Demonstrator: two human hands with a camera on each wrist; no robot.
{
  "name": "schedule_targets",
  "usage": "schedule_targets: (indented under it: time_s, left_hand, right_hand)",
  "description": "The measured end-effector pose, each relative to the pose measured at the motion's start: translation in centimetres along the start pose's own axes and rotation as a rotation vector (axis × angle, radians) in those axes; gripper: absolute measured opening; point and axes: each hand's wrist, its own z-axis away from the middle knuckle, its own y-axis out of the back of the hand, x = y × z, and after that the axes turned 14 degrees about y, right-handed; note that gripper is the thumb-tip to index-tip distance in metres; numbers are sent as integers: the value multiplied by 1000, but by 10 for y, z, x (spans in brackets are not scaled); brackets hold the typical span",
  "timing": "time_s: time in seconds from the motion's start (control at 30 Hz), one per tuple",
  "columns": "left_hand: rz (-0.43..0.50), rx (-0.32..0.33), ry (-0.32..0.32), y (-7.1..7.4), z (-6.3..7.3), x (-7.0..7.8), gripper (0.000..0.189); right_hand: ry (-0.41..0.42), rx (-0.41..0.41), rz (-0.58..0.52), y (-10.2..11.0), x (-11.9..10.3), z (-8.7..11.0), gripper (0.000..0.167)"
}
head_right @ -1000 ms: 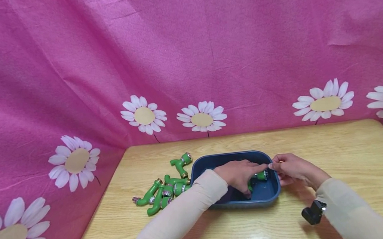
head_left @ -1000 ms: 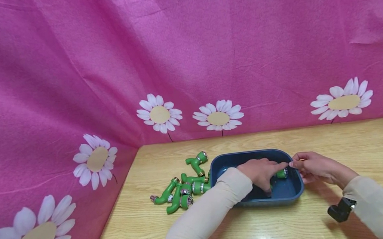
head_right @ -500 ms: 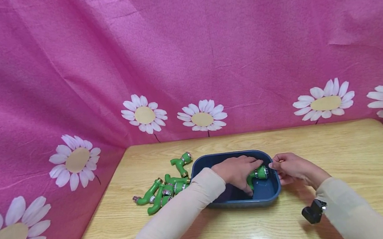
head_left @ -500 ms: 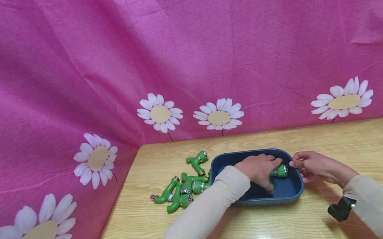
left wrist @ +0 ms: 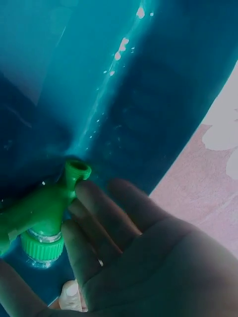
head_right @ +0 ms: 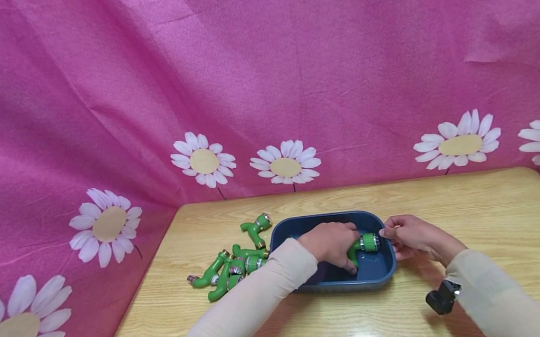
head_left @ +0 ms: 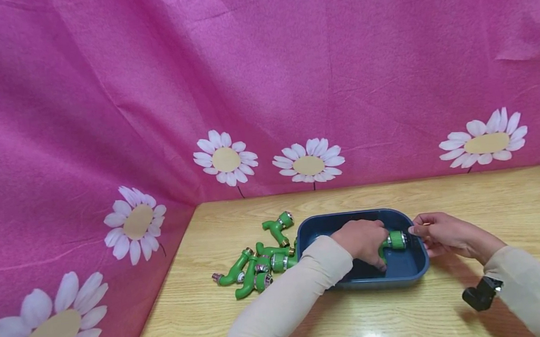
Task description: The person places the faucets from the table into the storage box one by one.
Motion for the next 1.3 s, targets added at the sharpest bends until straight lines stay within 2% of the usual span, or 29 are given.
schedule_targets:
  time_s: [0.3, 0.57, 0.8, 0.93, 1.13, 1.3]
  left_hand:
    - [17, -16, -31, -2, -2, -2, 55]
    - [-14, -1, -65, -3, -2, -4, 54]
    - [9, -38, -99, -3, -1, -6, 56]
    - [-9, -50, -123, -3, -1, -9, 62]
    - [-52, -86, -115, -2, -1, -13, 72]
    - [-58, -105, -128, -1, 0, -13, 70]
  right_hand:
    - [-14, -4, 4, 1, -1, 0, 12]
    - [-6, -1, -3, 1, 1, -1, 12]
    - [-10, 1, -5, 0, 1, -1, 12]
    - [-10, -1, -14, 1, 1, -2, 12]
    - [-1, -8, -13, 1, 2, -2, 12]
    - [2, -11, -16, 1, 2, -2, 12]
